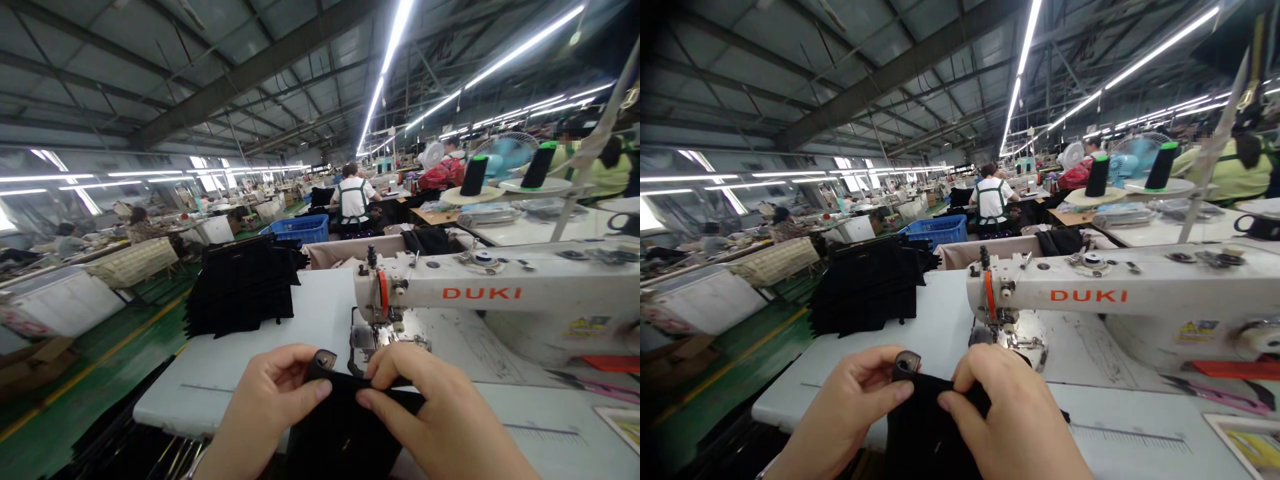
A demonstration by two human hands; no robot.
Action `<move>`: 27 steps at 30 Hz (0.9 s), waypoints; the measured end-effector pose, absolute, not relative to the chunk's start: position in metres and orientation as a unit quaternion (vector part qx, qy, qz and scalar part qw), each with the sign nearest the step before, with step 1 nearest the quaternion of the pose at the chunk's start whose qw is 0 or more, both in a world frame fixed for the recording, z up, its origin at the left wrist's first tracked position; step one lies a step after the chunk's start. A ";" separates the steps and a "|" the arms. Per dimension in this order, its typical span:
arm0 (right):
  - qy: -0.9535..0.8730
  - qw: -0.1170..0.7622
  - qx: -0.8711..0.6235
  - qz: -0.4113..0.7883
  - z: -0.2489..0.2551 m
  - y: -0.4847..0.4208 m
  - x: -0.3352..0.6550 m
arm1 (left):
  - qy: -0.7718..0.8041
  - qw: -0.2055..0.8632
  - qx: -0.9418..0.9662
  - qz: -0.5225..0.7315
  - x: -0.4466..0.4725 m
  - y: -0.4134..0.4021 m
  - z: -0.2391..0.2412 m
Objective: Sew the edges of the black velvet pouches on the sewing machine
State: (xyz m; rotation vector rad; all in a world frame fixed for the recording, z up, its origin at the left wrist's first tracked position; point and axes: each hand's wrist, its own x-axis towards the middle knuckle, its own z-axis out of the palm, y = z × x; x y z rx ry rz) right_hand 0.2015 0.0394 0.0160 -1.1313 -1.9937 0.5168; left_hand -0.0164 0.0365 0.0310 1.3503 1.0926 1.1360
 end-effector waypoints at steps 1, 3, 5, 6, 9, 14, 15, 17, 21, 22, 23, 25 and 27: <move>-0.781 0.389 -0.448 0.197 0.016 0.038 0.201 | 0.453 0.503 0.565 0.473 -0.016 0.035 0.031; -0.788 0.404 -0.425 0.186 0.014 0.037 0.200 | 0.448 0.492 0.578 0.473 -0.015 0.033 0.032; -0.803 0.422 -0.382 0.179 0.012 0.036 0.199 | 0.444 0.482 0.593 0.468 -0.014 0.031 0.033; -0.807 0.428 -0.368 0.174 0.011 0.035 0.198 | 0.443 0.479 0.598 0.465 -0.013 0.030 0.033; -0.811 0.441 -0.356 0.145 0.007 0.032 0.196 | 0.452 0.473 0.603 0.456 -0.012 0.028 0.033; -0.806 0.449 -0.363 0.129 0.005 0.029 0.194 | 0.480 0.472 0.588 0.448 -0.014 0.026 0.027; -0.805 0.445 -0.366 0.137 0.006 0.029 0.194 | 0.482 0.475 0.585 0.447 -0.014 0.025 0.026; -0.806 0.435 -0.369 0.157 0.008 0.031 0.195 | 0.483 0.482 0.584 0.440 -0.014 0.025 0.025; -0.811 0.421 -0.367 0.178 0.013 0.033 0.196 | 0.488 0.475 0.601 0.418 -0.013 0.024 0.028; -0.811 0.420 -0.362 0.184 0.015 0.033 0.197 | 0.488 0.475 0.604 0.413 -0.013 0.024 0.030; -0.814 0.419 -0.351 0.198 0.016 0.033 0.198 | 0.486 0.479 0.607 0.408 -0.013 0.024 0.031; -0.815 0.412 -0.320 0.252 0.021 0.033 0.200 | 0.475 0.500 0.605 0.398 -0.012 0.025 0.033; -0.802 0.398 -0.303 0.326 0.025 0.034 0.202 | 0.458 0.525 0.595 0.401 -0.010 0.025 0.036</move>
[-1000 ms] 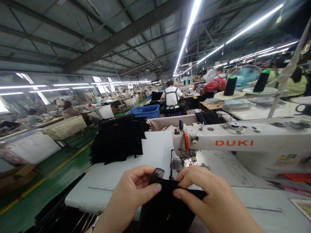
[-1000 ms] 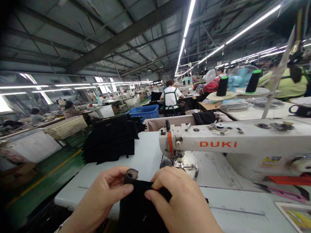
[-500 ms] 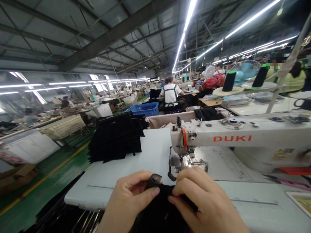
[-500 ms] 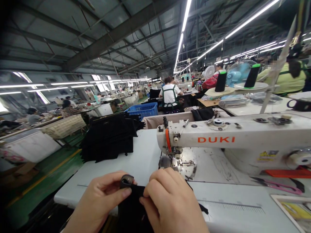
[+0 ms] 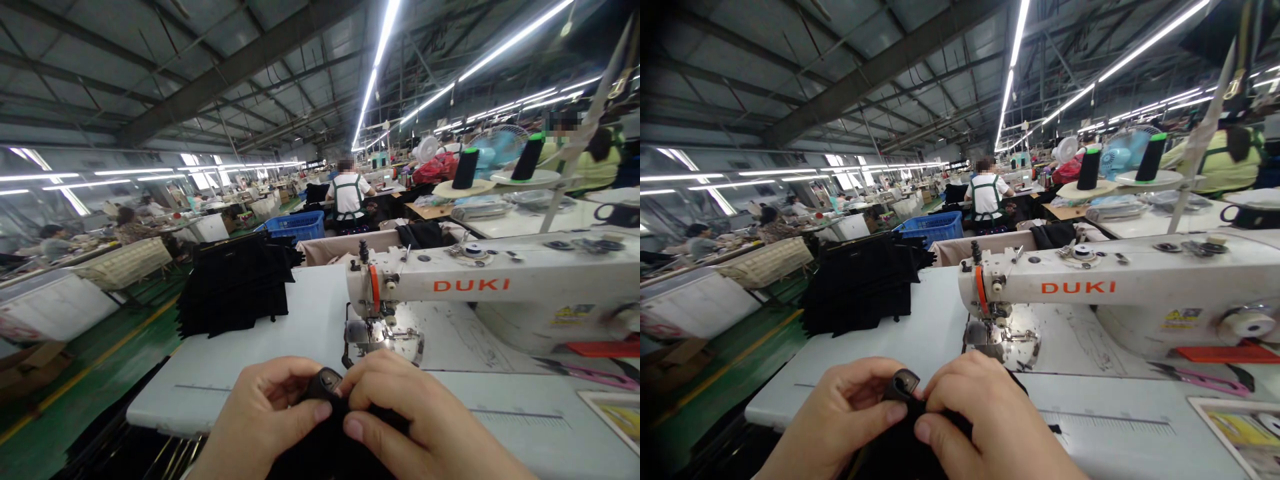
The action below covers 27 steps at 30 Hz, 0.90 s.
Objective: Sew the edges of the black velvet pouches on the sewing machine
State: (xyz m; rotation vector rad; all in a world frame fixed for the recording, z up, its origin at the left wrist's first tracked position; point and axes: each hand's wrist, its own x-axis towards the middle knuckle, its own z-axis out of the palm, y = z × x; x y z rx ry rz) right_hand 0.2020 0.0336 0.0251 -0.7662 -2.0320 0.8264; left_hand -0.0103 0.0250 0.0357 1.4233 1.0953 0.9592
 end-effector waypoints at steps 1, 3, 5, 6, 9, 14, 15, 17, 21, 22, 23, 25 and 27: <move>-0.789 0.389 -0.308 0.361 0.027 0.034 0.203 | 0.452 0.535 0.586 0.406 -0.009 0.025 0.037; -0.759 0.372 -0.348 0.406 0.027 0.035 0.203 | 0.450 0.547 0.566 0.423 -0.006 0.025 0.037; -0.734 0.360 -0.392 0.422 0.023 0.036 0.201 | 0.453 0.555 0.546 0.434 -0.002 0.024 0.037; -0.724 0.359 -0.409 0.423 0.020 0.036 0.200 | 0.455 0.558 0.537 0.439 0.000 0.024 0.037; -0.699 0.368 -0.445 0.422 0.009 0.037 0.197 | 0.468 0.556 0.519 0.449 0.003 0.025 0.035; -0.677 0.390 -0.457 0.425 0.002 0.038 0.195 | 0.479 0.546 0.518 0.452 0.000 0.029 0.028; -0.679 0.392 -0.453 0.425 0.002 0.038 0.194 | 0.474 0.553 0.520 0.446 -0.001 0.030 0.026; -0.685 0.399 -0.437 0.425 0.001 0.037 0.193 | 0.467 0.562 0.526 0.434 -0.004 0.033 0.023; -0.712 0.429 -0.359 0.424 -0.006 0.035 0.192 | 0.484 0.538 0.559 0.405 -0.011 0.040 0.024; -0.726 0.434 -0.327 0.422 -0.009 0.035 0.192 | 0.487 0.531 0.574 0.388 -0.013 0.043 0.026; -0.741 0.435 -0.292 0.420 -0.014 0.035 0.193 | 0.490 0.524 0.591 0.369 -0.015 0.046 0.028; -0.772 0.430 -0.227 0.410 -0.025 0.037 0.194 | 0.494 0.507 0.630 0.319 -0.019 0.057 0.027; -0.814 0.401 -0.205 0.367 -0.043 0.043 0.191 | 0.506 0.472 0.675 0.257 -0.021 0.074 0.017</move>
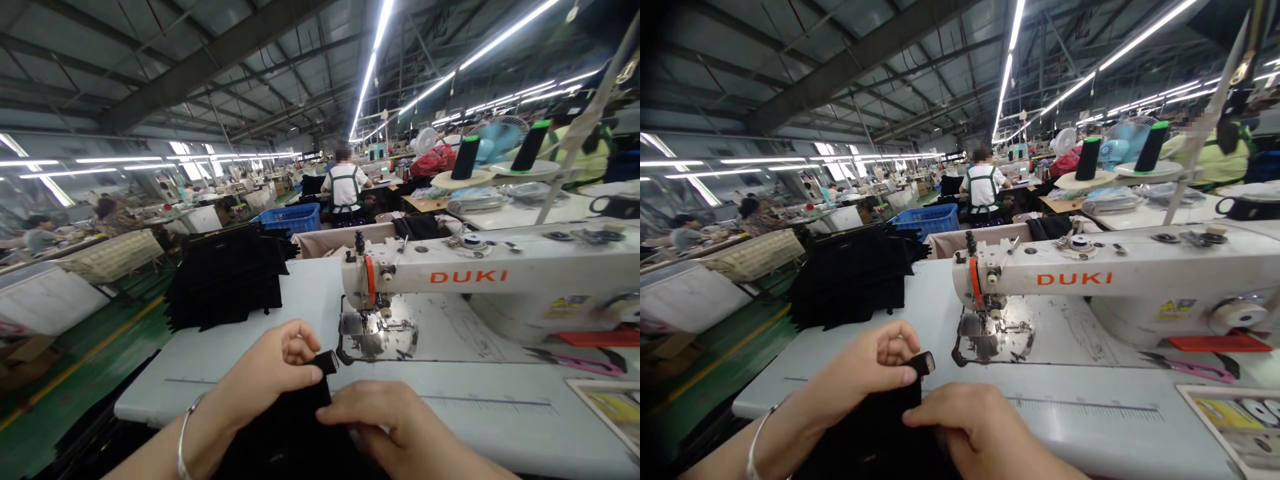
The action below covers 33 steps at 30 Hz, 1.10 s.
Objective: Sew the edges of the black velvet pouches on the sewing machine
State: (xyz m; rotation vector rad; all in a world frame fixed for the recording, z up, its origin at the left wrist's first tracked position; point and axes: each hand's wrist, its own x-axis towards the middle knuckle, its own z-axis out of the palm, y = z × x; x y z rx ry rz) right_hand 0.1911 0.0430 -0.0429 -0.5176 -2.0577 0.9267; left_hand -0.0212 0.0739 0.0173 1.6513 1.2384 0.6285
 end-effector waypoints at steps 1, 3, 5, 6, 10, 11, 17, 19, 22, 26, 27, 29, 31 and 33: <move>-0.845 0.376 -0.212 0.316 -0.053 0.047 0.189 | 0.513 0.452 0.693 0.229 -0.021 0.084 0.008; -0.908 0.291 -0.249 0.171 -0.075 0.060 0.182 | 0.532 0.405 0.717 0.197 -0.019 0.108 -0.016; -0.934 0.222 -0.273 0.062 -0.094 0.076 0.175 | 0.553 0.354 0.727 0.200 -0.013 0.134 -0.044; -0.936 0.207 -0.282 0.037 -0.102 0.086 0.173 | 0.563 0.323 0.733 0.204 -0.010 0.147 -0.057; -0.930 0.191 -0.314 0.012 -0.113 0.129 0.175 | 0.577 0.196 0.761 0.223 0.008 0.195 -0.088; -0.929 0.185 -0.320 0.009 -0.112 0.139 0.179 | 0.575 0.170 0.768 0.227 0.013 0.206 -0.091; -0.934 0.156 -0.322 0.007 -0.107 0.156 0.216 | 0.518 0.103 0.819 0.224 0.047 0.231 -0.100; -0.934 0.160 -0.318 0.013 -0.108 0.148 0.227 | 0.492 0.101 0.836 0.219 0.051 0.219 -0.104; -0.930 0.174 -0.322 0.025 -0.112 0.136 0.236 | 0.454 0.100 0.860 0.211 0.044 0.190 -0.111; -0.925 0.191 -0.325 0.045 -0.117 0.132 0.237 | 0.394 0.094 0.896 0.185 0.029 0.161 -0.119; -0.924 0.198 -0.322 0.052 -0.117 0.131 0.237 | 0.379 0.085 0.905 0.175 0.026 0.159 -0.121; -0.924 0.209 -0.314 0.066 -0.117 0.131 0.236 | 0.361 0.061 0.918 0.156 0.024 0.157 -0.121; -0.923 0.212 -0.312 0.073 -0.115 0.129 0.236 | 0.359 0.046 0.921 0.142 0.025 0.157 -0.119; -0.922 0.215 -0.312 0.077 -0.113 0.127 0.237 | 0.357 0.040 0.924 0.134 0.026 0.157 -0.117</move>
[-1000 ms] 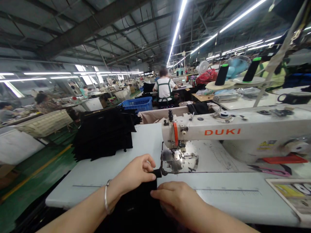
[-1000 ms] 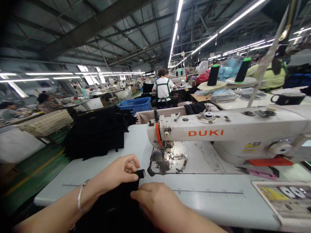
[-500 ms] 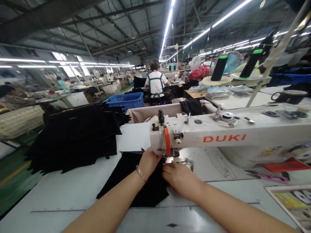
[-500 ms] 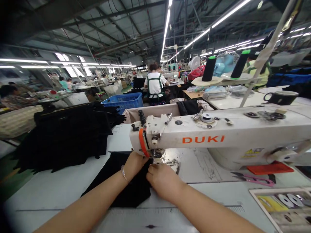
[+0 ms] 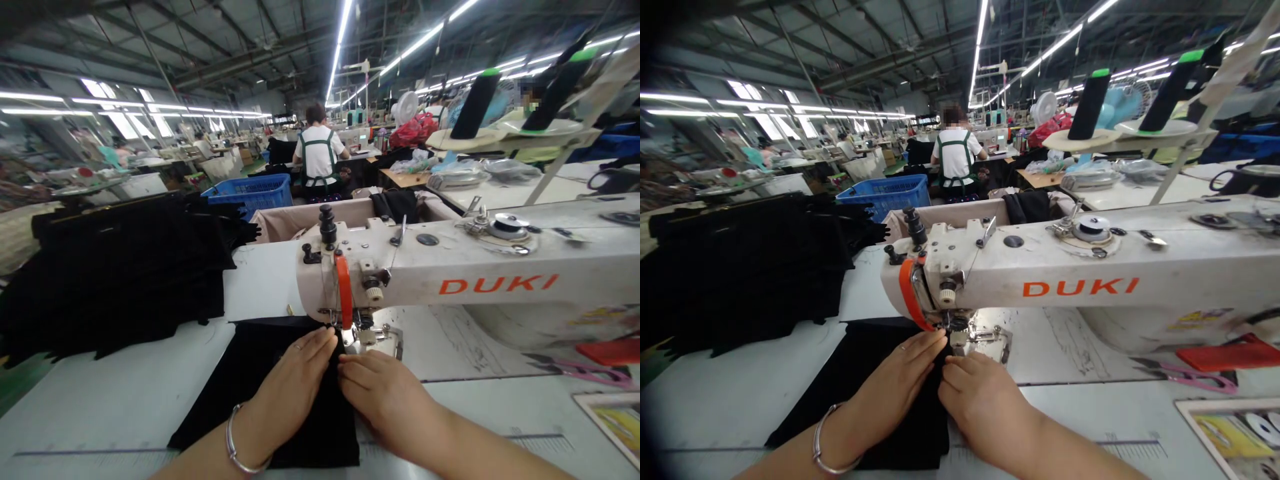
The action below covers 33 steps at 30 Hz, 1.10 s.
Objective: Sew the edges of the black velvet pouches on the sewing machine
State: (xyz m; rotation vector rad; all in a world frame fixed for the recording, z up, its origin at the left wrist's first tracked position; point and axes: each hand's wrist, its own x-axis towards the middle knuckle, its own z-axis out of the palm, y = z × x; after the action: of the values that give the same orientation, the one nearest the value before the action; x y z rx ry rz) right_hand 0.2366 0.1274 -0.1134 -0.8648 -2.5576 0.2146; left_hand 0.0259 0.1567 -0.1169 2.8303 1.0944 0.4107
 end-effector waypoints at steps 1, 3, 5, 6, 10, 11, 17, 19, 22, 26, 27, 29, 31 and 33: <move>-0.922 0.216 -0.313 0.079 -0.113 0.127 0.237 | 0.356 0.039 0.924 0.131 0.027 0.156 -0.116; -0.921 0.218 -0.311 0.084 -0.112 0.126 0.237 | 0.357 0.037 0.925 0.129 0.027 0.155 -0.115; -0.921 0.218 -0.311 0.086 -0.111 0.125 0.237 | 0.355 0.034 0.925 0.128 0.028 0.154 -0.114; -0.920 0.218 -0.313 0.086 -0.111 0.125 0.237 | 0.354 0.033 0.926 0.127 0.027 0.154 -0.114; -0.922 0.218 -0.311 0.081 -0.111 0.122 0.236 | 0.347 0.045 0.929 0.124 0.027 0.157 -0.112; -0.923 0.217 -0.309 0.080 -0.112 0.122 0.235 | 0.346 0.049 0.929 0.123 0.026 0.157 -0.112; -0.920 0.223 -0.312 0.083 -0.116 0.122 0.236 | 0.345 0.058 0.927 0.135 0.026 0.159 -0.113; -0.919 0.224 -0.315 0.081 -0.116 0.123 0.236 | 0.344 0.060 0.927 0.140 0.026 0.160 -0.113; -0.918 0.225 -0.318 0.081 -0.116 0.123 0.235 | 0.341 0.062 0.929 0.134 0.027 0.160 -0.114; -0.915 0.231 -0.318 0.091 -0.120 0.124 0.231 | 0.338 0.078 0.928 0.139 0.024 0.162 -0.112; -0.914 0.232 -0.320 0.095 -0.120 0.124 0.230 | 0.341 0.089 0.926 0.140 0.023 0.162 -0.110; -0.910 0.231 -0.327 0.107 -0.115 0.125 0.233 | 0.352 0.118 0.920 0.125 0.019 0.158 -0.103; -0.909 0.216 -0.329 0.133 -0.104 0.124 0.243 | 0.356 0.148 0.918 0.092 0.015 0.148 -0.094; -0.912 0.179 -0.331 0.164 -0.088 0.121 0.261 | 0.343 0.165 0.923 0.055 0.012 0.131 -0.086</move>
State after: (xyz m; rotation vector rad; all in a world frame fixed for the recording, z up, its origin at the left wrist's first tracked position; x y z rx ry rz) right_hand 0.2608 0.1212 -0.0882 -0.9349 -2.5776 0.4627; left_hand 0.0123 0.1315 -0.0861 2.6287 0.9783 0.1558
